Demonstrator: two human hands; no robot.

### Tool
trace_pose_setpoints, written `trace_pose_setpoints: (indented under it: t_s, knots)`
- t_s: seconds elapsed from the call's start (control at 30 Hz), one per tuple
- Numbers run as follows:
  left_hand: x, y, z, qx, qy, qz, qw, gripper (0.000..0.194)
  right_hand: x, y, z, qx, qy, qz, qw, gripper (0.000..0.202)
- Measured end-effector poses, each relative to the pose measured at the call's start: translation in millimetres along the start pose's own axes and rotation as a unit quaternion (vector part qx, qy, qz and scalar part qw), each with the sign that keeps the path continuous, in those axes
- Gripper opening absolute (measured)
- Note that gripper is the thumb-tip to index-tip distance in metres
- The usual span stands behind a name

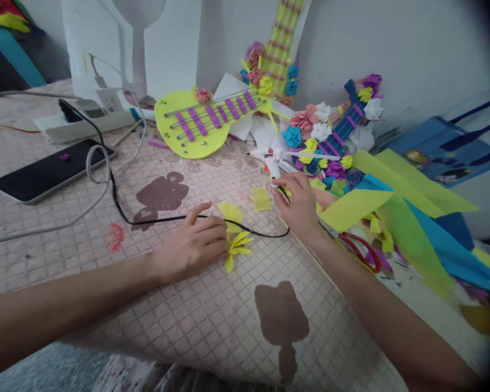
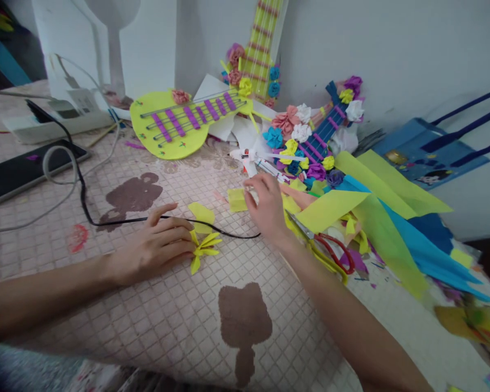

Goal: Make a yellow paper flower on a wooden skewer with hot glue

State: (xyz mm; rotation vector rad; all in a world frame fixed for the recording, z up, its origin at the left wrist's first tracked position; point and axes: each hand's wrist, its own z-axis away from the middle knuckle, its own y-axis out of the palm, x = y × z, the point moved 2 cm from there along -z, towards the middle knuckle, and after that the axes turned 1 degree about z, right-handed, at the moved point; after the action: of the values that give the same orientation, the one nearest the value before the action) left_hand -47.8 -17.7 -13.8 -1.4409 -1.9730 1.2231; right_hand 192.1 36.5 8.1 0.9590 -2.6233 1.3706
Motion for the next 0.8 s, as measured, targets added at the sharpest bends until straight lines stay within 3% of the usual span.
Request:
trace_pose_setpoints:
  t_s: [0.13, 0.23, 0.53, 0.8]
  knots:
    - [1, 1.1, 2, 0.001, 0.002, -0.006, 1.000, 0.014, 51, -9, 20, 0.137, -0.097, -0.103, 0.980, 0.010]
    - [1, 1.6, 2, 0.001, 0.001, -0.007, 1.000, 0.012, 68, -7, 32, 0.208, -0.126, -0.131, 0.961, 0.012]
    - [1, 2.6, 2, 0.000, -0.003, -0.008, 1.000, 0.012, 69, 8, 36, 0.281, -0.154, -0.062, 0.945, 0.019]
    - [2, 2.9, 2, -0.003, 0.000, -0.007, 1.000, 0.013, 63, 10, 38, 0.276, -0.124, -0.112, 0.947, 0.012]
